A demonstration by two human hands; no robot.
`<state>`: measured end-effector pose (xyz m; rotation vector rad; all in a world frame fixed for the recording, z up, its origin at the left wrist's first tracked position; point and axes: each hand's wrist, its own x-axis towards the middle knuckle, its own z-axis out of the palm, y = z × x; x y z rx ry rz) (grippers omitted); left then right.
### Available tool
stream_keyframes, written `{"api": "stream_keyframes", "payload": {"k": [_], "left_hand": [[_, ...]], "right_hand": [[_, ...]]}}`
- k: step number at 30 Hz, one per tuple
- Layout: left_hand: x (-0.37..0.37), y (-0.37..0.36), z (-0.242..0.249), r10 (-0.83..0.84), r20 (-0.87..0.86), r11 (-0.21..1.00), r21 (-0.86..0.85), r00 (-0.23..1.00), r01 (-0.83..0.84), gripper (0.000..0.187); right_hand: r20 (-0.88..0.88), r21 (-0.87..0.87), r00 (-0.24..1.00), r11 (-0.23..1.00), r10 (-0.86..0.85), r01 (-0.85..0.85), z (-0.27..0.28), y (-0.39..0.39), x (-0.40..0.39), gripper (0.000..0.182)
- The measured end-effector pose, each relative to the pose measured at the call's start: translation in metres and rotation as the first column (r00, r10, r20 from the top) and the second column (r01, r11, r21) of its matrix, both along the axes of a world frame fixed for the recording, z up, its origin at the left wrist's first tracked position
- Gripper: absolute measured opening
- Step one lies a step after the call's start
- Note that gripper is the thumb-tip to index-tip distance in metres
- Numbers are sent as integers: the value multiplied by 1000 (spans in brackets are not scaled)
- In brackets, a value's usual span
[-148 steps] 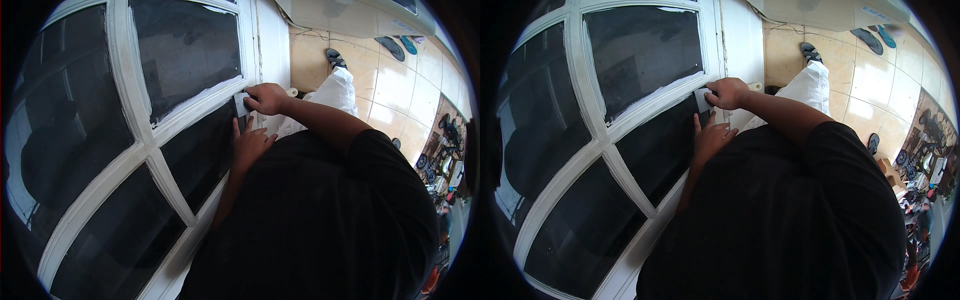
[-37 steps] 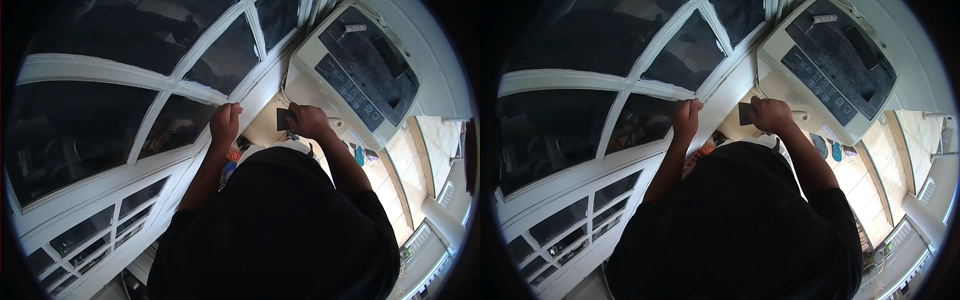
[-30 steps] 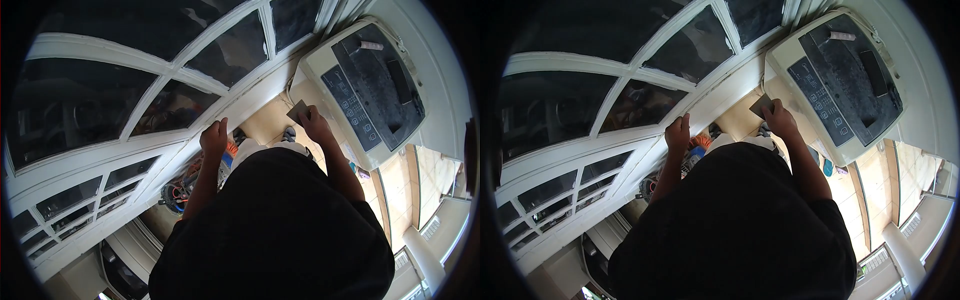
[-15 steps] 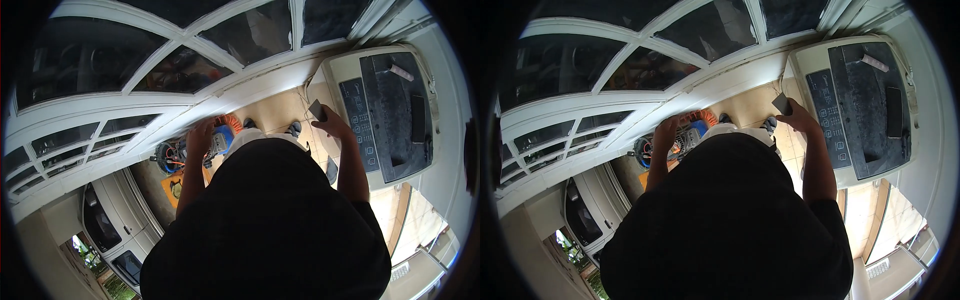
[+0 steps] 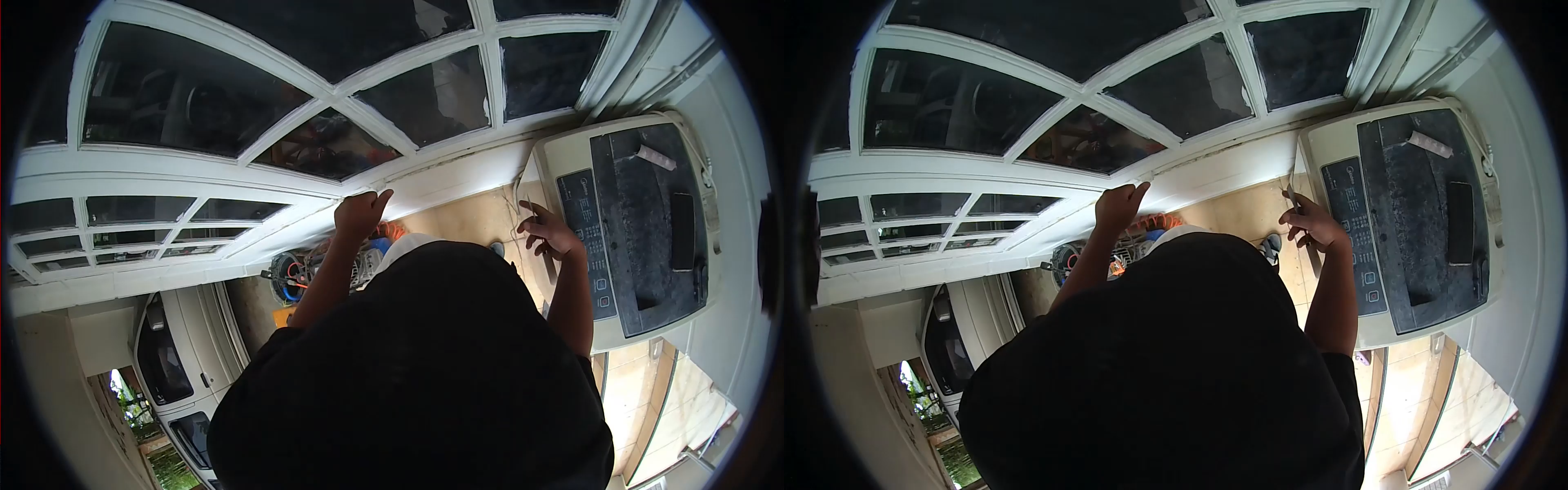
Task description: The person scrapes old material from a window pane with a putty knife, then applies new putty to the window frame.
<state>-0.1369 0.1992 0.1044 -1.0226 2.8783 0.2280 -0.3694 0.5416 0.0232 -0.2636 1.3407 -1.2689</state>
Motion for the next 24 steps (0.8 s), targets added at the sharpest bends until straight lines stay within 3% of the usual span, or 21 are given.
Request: {"api": "stream_keyframes", "payload": {"k": [1,3,5,7,8,9,13,15,16,18,21,24], "left_hand": [[2,-2,-6,8,-27,1000,-2,1000,-8,49],[8,-11,-25,-115,-231,983,-165,966,78,52],[15,-27,-45,-182,-198,972,-183,963,147,37],[14,-26,-45,-130,-345,989,18,930,145,29],[11,-20,-27,-27,-287,982,172,957,79,27],[11,-19,-23,-3,-268,975,215,963,63,31],[12,-33,-24,-66,-178,983,155,982,94,44],[15,-43,-34,-28,-329,961,250,944,115,45],[17,-49,-40,-81,-480,970,162,874,179,43],[17,-56,-24,-90,-492,978,121,866,171,43],[17,-67,4,-107,-568,983,64,816,174,43],[14,-82,23,-263,-696,944,-43,669,326,42]], "right_hand": [[13,4,1000,1000,13,-13,1,0,-1,82],[33,-14,999,999,30,-29,2,1,-4,83],[51,-30,999,999,13,-11,3,0,-3,85],[49,-1,998,1000,30,-29,5,-1,-1,94],[48,-11,999,1000,19,-19,7,-1,1,97],[47,-21,999,1000,8,-7,8,-1,2,100],[-11,-19,999,999,-36,35,4,-1,9,101],[-39,17,996,997,-77,78,6,1,13,111],[-57,18,995,997,-78,79,5,3,16,111],[-118,6,976,983,-184,186,7,2,27,94],[-120,42,942,947,-313,320,9,-7,45,90],[-145,94,921,922,-361,376,4,-22,60,78]]}}
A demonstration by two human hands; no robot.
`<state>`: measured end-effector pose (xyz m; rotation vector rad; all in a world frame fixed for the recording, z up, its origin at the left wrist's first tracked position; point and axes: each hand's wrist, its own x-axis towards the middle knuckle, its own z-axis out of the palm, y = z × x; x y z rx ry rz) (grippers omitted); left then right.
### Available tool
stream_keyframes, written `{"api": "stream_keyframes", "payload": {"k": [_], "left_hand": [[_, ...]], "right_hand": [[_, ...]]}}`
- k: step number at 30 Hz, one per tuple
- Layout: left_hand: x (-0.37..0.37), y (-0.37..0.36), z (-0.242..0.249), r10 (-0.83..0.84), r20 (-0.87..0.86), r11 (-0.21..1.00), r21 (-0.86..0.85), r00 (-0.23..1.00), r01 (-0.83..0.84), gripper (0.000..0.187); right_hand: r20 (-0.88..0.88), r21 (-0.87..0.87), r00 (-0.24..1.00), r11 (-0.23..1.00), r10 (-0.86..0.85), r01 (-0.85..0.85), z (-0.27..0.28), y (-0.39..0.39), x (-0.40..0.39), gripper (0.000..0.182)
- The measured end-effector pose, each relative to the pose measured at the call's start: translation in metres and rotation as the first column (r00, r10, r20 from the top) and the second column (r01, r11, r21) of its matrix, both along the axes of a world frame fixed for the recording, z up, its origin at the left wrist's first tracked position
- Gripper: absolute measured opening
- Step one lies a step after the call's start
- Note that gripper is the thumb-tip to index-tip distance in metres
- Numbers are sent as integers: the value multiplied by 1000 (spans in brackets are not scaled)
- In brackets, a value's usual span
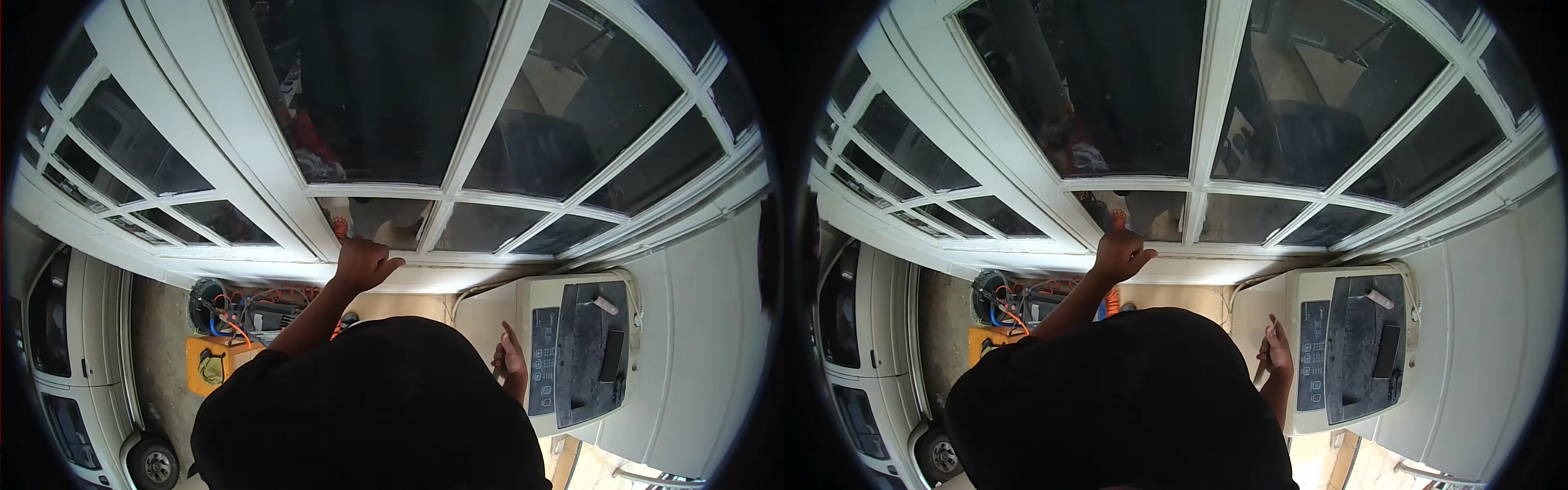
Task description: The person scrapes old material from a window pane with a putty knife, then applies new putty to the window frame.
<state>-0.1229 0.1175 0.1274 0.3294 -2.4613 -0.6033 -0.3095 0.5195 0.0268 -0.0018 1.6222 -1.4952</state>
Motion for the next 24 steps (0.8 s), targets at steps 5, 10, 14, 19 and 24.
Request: {"api": "stream_keyframes", "payload": {"k": [5,10,14,19,24], "left_hand": [[-7,-16,45,-242,-222,965,-152,944,212,38],[-7,-24,64,-371,-294,926,-195,881,325,30],[-2,-25,67,-419,-345,907,-200,840,371,23],[2,-31,81,-443,-379,892,-273,812,359,30],[-8,-24,124,-364,-156,817,-526,918,234,50]], "right_hand": [[1,91,996,992,-84,83,1,-37,21,71],[-39,108,995,989,-93,97,3,-58,32,67],[-61,210,991,969,-122,132,1,-61,42,55],[-65,270,980,942,-188,198,-6,-56,52,48],[-85,292,970,925,-226,241,-6,-51,56,44]]}}
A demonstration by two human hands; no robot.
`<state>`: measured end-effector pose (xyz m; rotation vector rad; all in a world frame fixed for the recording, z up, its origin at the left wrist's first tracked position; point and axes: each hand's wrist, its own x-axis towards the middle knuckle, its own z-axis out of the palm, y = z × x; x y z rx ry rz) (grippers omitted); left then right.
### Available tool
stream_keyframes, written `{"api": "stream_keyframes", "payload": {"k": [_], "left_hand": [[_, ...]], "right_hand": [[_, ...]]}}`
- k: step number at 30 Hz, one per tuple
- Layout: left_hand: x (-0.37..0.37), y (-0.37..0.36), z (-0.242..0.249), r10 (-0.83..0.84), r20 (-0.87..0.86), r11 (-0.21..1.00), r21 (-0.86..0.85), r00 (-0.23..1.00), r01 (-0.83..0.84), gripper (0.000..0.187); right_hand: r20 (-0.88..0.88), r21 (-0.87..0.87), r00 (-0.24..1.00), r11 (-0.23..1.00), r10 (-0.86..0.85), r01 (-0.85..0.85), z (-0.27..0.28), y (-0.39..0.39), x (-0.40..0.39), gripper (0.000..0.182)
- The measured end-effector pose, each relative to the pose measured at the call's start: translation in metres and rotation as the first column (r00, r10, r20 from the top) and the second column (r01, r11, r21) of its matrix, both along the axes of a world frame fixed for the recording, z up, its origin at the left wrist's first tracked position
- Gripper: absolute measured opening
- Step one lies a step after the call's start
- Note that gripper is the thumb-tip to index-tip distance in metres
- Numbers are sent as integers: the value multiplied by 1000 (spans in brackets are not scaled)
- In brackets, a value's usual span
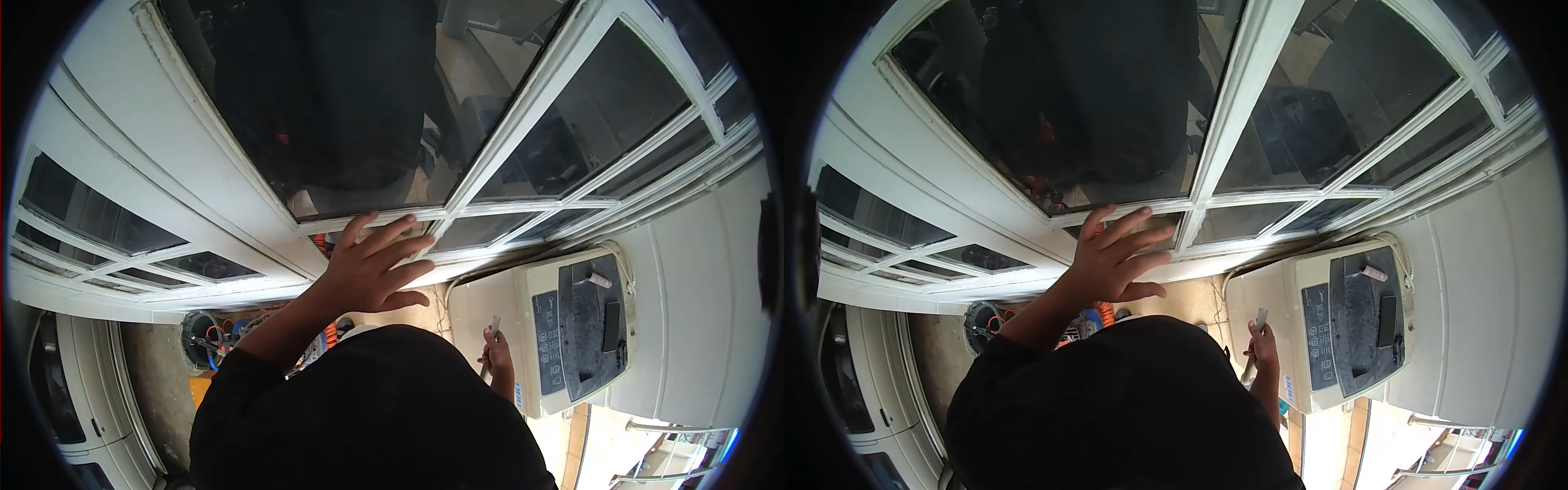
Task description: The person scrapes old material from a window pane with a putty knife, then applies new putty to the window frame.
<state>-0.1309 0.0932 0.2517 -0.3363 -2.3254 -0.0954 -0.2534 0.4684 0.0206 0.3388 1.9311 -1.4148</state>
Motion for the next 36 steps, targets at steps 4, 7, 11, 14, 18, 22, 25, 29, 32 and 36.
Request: {"api": "stream_keyframes", "payload": {"k": [4,7,11,14,18,22,25,29,32,36], "left_hand": [[-27,0,19,183,42,970,-172,982,-173,67],[-35,-3,25,252,21,938,-253,968,-238,73],[-26,1,25,173,171,923,-372,970,-99,70],[-4,9,17,-12,135,984,-176,991,36,29],[28,22,-16,-42,263,999,38,964,33,30],[47,22,-37,36,201,927,360,979,-108,33],[57,13,-36,72,169,921,367,983,-130,31],[67,4,-33,127,109,923,352,986,-157,27],[78,7,-39,122,123,909,384,985,-161,27],[95,8,-46,73,280,906,382,957,-181,25]], "right_hand": [[-30,6,1000,1000,0,0,3,-1,-1,43],[-45,17,999,1000,-3,4,0,1,0,44],[-31,4,1000,1000,3,-3,-1,1,1,45],[-31,9,999,1000,13,-12,4,4,1,46],[-53,-15,999,1000,12,-13,12,2,-1,47],[-25,44,991,990,134,-133,16,-8,-11,55],[-51,12,974,975,223,-222,17,-17,-18,69],[-154,-25,939,949,307,-314,27,-36,-20,69],[-189,-72,900,909,393,-411,42,-52,-16,62],[-197,-6,827,843,527,-538,53,-75,-13,53]]}}
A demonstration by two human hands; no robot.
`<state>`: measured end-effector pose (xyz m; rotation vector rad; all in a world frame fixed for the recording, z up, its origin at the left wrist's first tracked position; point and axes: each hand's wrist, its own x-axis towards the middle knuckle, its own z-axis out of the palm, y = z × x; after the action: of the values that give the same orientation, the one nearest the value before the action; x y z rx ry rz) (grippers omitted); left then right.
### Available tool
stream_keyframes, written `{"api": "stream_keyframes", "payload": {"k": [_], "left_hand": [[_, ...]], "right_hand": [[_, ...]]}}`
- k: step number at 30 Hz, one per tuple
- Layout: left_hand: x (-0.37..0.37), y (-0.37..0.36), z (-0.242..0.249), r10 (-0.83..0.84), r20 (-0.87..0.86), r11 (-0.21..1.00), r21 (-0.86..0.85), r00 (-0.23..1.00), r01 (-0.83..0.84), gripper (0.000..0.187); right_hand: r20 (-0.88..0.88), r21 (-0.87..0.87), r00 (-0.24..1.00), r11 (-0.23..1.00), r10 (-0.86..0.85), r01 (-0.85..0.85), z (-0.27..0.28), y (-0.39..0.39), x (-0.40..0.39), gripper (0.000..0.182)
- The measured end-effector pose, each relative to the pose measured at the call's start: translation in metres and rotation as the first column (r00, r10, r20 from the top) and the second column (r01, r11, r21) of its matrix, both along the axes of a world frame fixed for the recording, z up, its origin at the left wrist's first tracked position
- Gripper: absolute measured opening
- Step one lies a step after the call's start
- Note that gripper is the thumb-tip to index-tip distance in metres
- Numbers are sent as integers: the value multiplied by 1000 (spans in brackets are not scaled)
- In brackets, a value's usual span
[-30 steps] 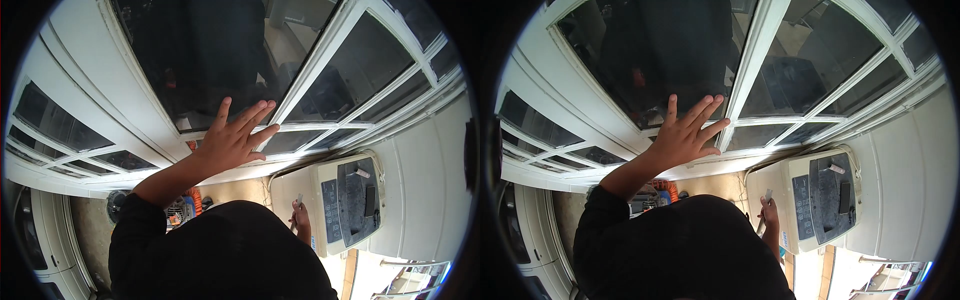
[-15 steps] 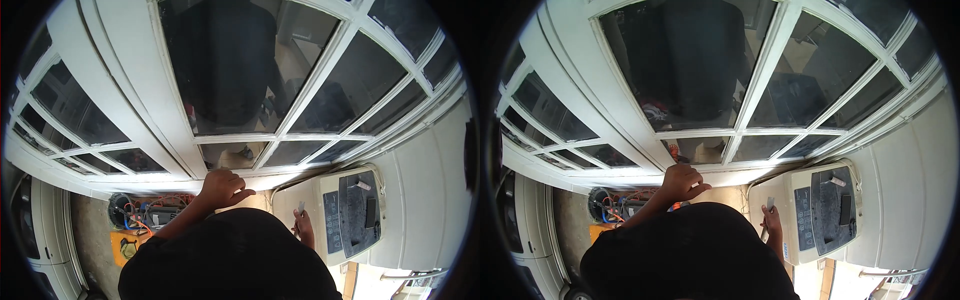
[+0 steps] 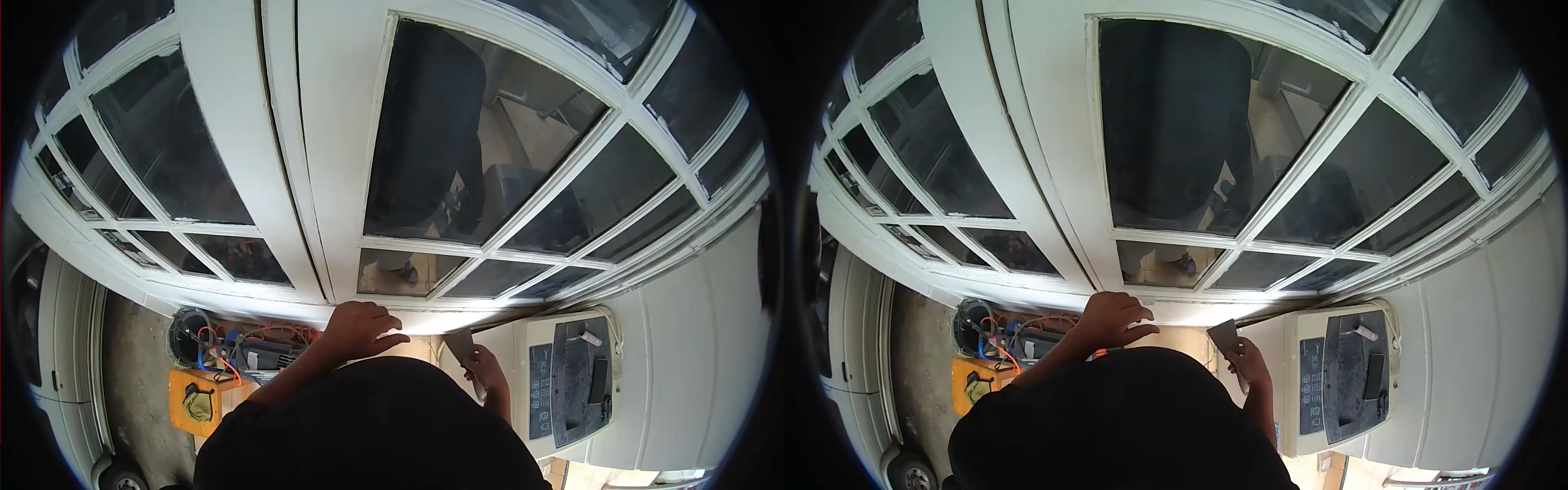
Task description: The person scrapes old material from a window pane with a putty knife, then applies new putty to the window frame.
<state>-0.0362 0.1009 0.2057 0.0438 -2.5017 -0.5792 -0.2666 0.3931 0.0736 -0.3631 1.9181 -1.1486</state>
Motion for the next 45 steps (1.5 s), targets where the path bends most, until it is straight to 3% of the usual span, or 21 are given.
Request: {"api": "stream_keyframes", "payload": {"k": [2,6,8,10,12,13,15,17,18,23,25,26,27,29,34,35,37,38,42,44,45], "left_hand": [[6,0,-4,-13,75,1000,20,997,11,28],[16,-8,-17,-38,177,996,88,984,23,31],[19,-11,-21,-63,242,992,120,968,35,35],[19,-15,-19,-61,418,975,220,906,-36,43],[17,-19,-28,-121,448,970,242,886,11,44],[17,-21,-32,-154,473,963,270,868,24,46],[16,-22,-35,-206,438,955,286,875,82,46],[14,-26,-43,-293,420,928,343,859,149,47],[14,-26,-47,-292,371,904,407,881,128,50],[10,-28,-57,-334,442,893,431,833,129,45],[10,-23,-60,-429,387,884,367,816,291,45],[13,-20,-56,-441,437,888,341,784,310,42],[16,-16,-60,-446,398,888,312,802,339,45],[23,-6,-59,-456,341,876,333,822,348,43],[48,20,-62,-329,292,897,394,898,201,33],[53,24,-63,-298,302,897,413,905,158,29],[61,29,-62,-172,268,906,420,948,46,31],[66,32,-56,-96,330,915,401,939,-47,31],[85,50,-53,64,361,905,371,931,-206,30],[96,61,-56,163,402,942,207,901,-263,26],[101,66,-61,162,416,942,206,895,-266,26]], "right_hand": [[-45,30,992,993,119,-118,14,-9,6,44],[-109,27,977,983,185,-184,39,-36,23,38],[-220,19,937,961,272,-275,55,-51,34,31],[-243,30,935,965,258,-259,73,-67,48,32],[-249,44,940,973,232,-228,87,-78,63,32],[-266,-28,934,966,240,-256,89,-83,70,30],[-286,-103,931,958,228,-267,105,-96,83,29],[-334,66,875,935,349,-348,128,-106,98,26],[-359,38,866,932,348,-359,119,-106,102,28],[-264,-65,953,983,150,-173,105,-94,130,33],[-241,-96,965,987,104,-130,97,-84,142,31],[-259,-93,960,987,103,-131,96,-82,147,30],[-293,-28,945,986,148,-163,105,-80,151,30],[-295,-56,940,979,172,-197,93,-73,153,30],[-319,262,892,934,322,-243,123,-62,154,29],[-384,136,880,960,279,-245,113,-50,153,28],[-517,95,825,973,228,-209,85,-21,142,25],[-536,133,815,975,221,-177,86,-4,139,23],[-432,57,900,998,53,-32,67,74,135,34],[-329,62,944,997,-16,39,64,108,139,55],[-314,65,949,997,-16,39,61,125,141,55]]}}
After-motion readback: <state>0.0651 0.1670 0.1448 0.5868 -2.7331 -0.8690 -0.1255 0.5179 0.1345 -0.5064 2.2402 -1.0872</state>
